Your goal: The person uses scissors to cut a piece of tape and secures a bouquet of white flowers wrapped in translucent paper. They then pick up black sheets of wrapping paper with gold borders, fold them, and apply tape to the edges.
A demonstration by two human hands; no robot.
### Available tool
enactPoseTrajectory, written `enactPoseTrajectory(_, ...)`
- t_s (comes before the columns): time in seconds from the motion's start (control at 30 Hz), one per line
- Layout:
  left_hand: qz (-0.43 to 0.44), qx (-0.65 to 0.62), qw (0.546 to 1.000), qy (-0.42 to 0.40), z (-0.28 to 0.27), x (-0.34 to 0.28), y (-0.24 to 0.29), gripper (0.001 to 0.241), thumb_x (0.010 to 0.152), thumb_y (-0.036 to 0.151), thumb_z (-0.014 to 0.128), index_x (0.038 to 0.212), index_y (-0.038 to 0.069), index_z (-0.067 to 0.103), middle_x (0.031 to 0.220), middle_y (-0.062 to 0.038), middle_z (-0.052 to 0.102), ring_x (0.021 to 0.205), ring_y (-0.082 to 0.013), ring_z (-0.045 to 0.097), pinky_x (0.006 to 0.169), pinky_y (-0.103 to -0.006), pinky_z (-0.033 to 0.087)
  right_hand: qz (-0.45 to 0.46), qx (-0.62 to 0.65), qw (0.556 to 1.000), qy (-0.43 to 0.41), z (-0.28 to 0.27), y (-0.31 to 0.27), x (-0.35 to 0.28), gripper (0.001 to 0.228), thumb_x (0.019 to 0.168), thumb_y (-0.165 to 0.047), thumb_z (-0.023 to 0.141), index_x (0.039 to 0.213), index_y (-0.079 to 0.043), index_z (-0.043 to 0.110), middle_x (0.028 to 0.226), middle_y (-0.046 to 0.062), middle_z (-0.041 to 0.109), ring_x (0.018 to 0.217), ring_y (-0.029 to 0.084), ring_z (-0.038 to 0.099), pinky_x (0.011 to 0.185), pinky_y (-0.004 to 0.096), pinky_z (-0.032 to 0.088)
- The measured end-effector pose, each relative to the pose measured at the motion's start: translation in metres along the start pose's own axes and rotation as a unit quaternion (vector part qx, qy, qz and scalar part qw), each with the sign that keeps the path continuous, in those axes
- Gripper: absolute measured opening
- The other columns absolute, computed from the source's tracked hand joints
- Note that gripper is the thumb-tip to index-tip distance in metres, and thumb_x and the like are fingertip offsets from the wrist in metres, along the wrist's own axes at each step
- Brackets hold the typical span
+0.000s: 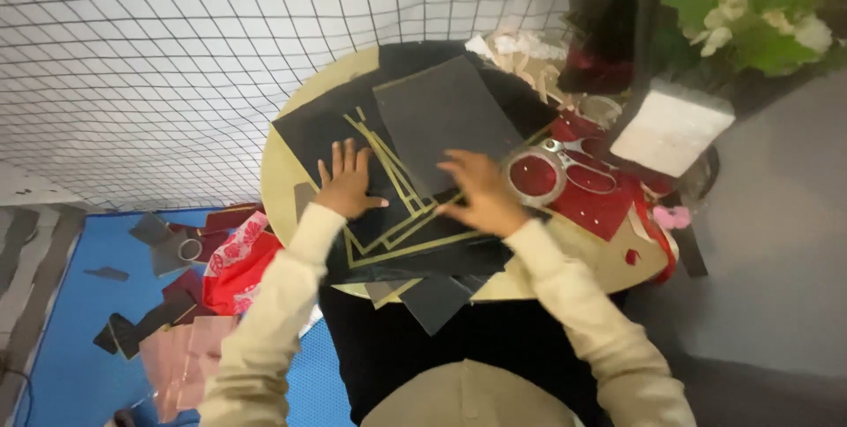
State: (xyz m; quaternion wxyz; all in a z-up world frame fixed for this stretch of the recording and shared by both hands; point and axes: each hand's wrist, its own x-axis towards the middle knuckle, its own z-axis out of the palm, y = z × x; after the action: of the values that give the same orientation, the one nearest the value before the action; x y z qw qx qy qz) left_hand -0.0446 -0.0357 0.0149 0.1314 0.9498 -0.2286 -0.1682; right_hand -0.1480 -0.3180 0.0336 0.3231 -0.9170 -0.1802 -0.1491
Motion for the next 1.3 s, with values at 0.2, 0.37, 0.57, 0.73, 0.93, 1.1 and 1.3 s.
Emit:
enactPoseTrajectory(0.2,-0.042,0.067,0.994,-0.076,0.028,-0.037,0.026,0.121,0.08,0.074,0.07,0.159,0.003,0.011,0.167,-0.029,-0.004,0.155,-0.0456,-0.005,0.118,-0.0728,0.006,0.007,-0.183,0.975,-0.128,0.069,0.033,0.052,0.088,0.087,-0.051,0.072,0.159,-0.015,0.034,0.152,0.022,0.042,0.14,0.04,0.041,0.1,0.056,0.042)
enactPoseTrajectory(0.37,-0.029,0.042,0.994,-0.096,0.033,-0.047,0.025,0.12,0.085,0.074,0.063,0.162,0.01,-0.003,0.167,-0.021,-0.02,0.154,-0.0397,-0.019,0.115,-0.0756,-0.005,0.135,0.009,0.991,-0.018,0.065,0.076,0.066,0.035,0.107,-0.036,0.044,0.111,-0.021,0.075,0.104,0.008,0.076,0.104,0.034,0.071,0.088,0.047,0.054)
enactPoseTrajectory(0.57,-0.041,0.061,0.991,-0.111,0.026,-0.023,0.015,0.111,0.083,0.087,0.047,0.158,0.012,0.015,0.169,-0.019,-0.002,0.156,-0.0391,-0.001,0.111,-0.0822,0.013,0.316,0.401,0.806,0.302,0.023,0.059,0.068,0.057,0.107,-0.032,0.057,0.141,0.012,0.048,0.146,0.034,0.048,0.139,0.043,0.045,0.116,0.053,0.032)
enactPoseTrajectory(0.73,-0.057,0.048,0.994,-0.075,0.025,0.015,0.008,0.088,0.096,0.076,0.039,0.161,0.02,0.02,0.157,-0.018,0.016,0.146,-0.0435,0.015,0.105,-0.0799,0.023,0.196,0.134,0.97,0.058,0.041,0.04,0.055,0.069,0.092,-0.055,0.067,0.137,-0.002,0.06,0.133,0.025,0.06,0.129,0.045,0.051,0.109,0.054,0.039)
enactPoseTrajectory(0.93,-0.071,0.088,0.992,-0.059,0.027,0.01,0.023,0.089,0.097,0.06,0.055,0.164,0.027,0.007,0.158,-0.02,0.012,0.143,-0.046,0.015,0.103,-0.0835,0.02,0.124,-0.174,0.974,-0.081,0.066,0.02,0.058,0.066,0.086,-0.034,0.074,0.144,-0.01,0.053,0.149,0.019,0.047,0.13,0.037,0.045,0.101,0.051,0.042)
enactPoseTrajectory(1.1,-0.084,0.105,0.99,-0.039,0.024,-0.005,0.029,0.09,0.096,0.064,0.053,0.164,0.031,0.004,0.161,-0.019,0.008,0.143,-0.0451,0.016,0.109,-0.0807,0.019,0.215,-0.177,0.959,0.04,0.056,0.081,0.066,0.031,0.082,-0.019,0.071,0.113,-0.014,0.069,0.097,0.015,0.075,0.093,0.041,0.073,0.08,0.052,0.059)
enactPoseTrajectory(1.3,-0.093,0.14,0.985,-0.048,0.013,-0.016,0.036,0.088,0.096,0.069,0.048,0.164,0.032,0.005,0.163,-0.018,0.009,0.145,-0.0445,0.018,0.11,-0.0775,0.022,0.182,-0.024,0.889,0.419,-0.046,0.071,0.07,0.014,0.101,-0.004,0.061,0.106,0.007,0.068,0.092,0.034,0.07,0.095,0.052,0.068,0.083,0.052,0.053)
